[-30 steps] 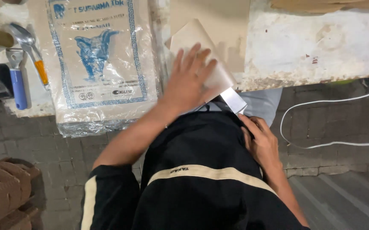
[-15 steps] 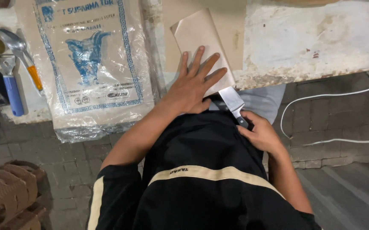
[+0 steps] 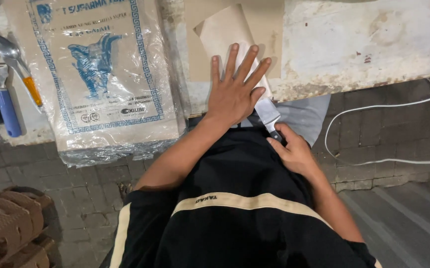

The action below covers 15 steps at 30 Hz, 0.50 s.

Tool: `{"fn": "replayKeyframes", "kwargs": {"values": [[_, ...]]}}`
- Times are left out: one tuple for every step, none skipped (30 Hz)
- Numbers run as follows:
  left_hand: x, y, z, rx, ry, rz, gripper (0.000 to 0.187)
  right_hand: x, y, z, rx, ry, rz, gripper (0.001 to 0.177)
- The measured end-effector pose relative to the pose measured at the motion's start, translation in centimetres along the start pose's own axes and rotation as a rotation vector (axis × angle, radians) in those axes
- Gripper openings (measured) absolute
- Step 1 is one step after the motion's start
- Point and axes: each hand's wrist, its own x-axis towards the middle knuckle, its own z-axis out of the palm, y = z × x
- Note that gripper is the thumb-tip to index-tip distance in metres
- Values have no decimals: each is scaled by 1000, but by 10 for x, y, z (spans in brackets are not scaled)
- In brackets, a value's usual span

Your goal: The person assembles small cardboard boxes by folding and tucking flaps, then places a sheet of white paper inside each box. The person repeats this process for multiple boxes on a cluttered work table.

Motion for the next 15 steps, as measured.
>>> {"fn": "replayKeyframes", "kwargs": {"values": [[0,-1,2,12,30,4,53,-2,3,1,37,26,2,32],[0,-1,4,24,61,8,54,-4,7,1,74,52,5,33],[-1,-1,2,24,62,9,54,-8,12,3,73,53,5,33],[-2,-2,-1,8,33,26,53,-12,18,5,118,78,-2,32],[-2,-2,-4,-6,7,39,53,-14,23,6,161,103,-14,32],[1,-4,-6,-4,10,36,53,-7,19,4,160,103,-18,32],[0,-4,-7,3,0,39,54,-5,16,7,132,108,14,37],[-1,-3,-8,10,-11,43,55,-4,14,9,104,113,46,43],[-2,-2,-5,9,-13,45,55,-7,18,12,105,113,49,43],[-3,-1,-4,16,5,44,55,-9,21,14,90,142,24,41],[-2,-2,-4,26,29,40,55,-9,22,14,74,176,-7,40],[-1,-3,-4,28,33,42,55,-12,26,15,74,181,-10,40],[-1,-2,-3,23,37,41,57,-15,30,17,116,209,-79,32],[-1,-2,-2,19,40,41,60,-17,35,18,158,236,-148,25],[-1,-3,-4,21,38,38,60,-10,32,18,160,233,-150,25]]}}
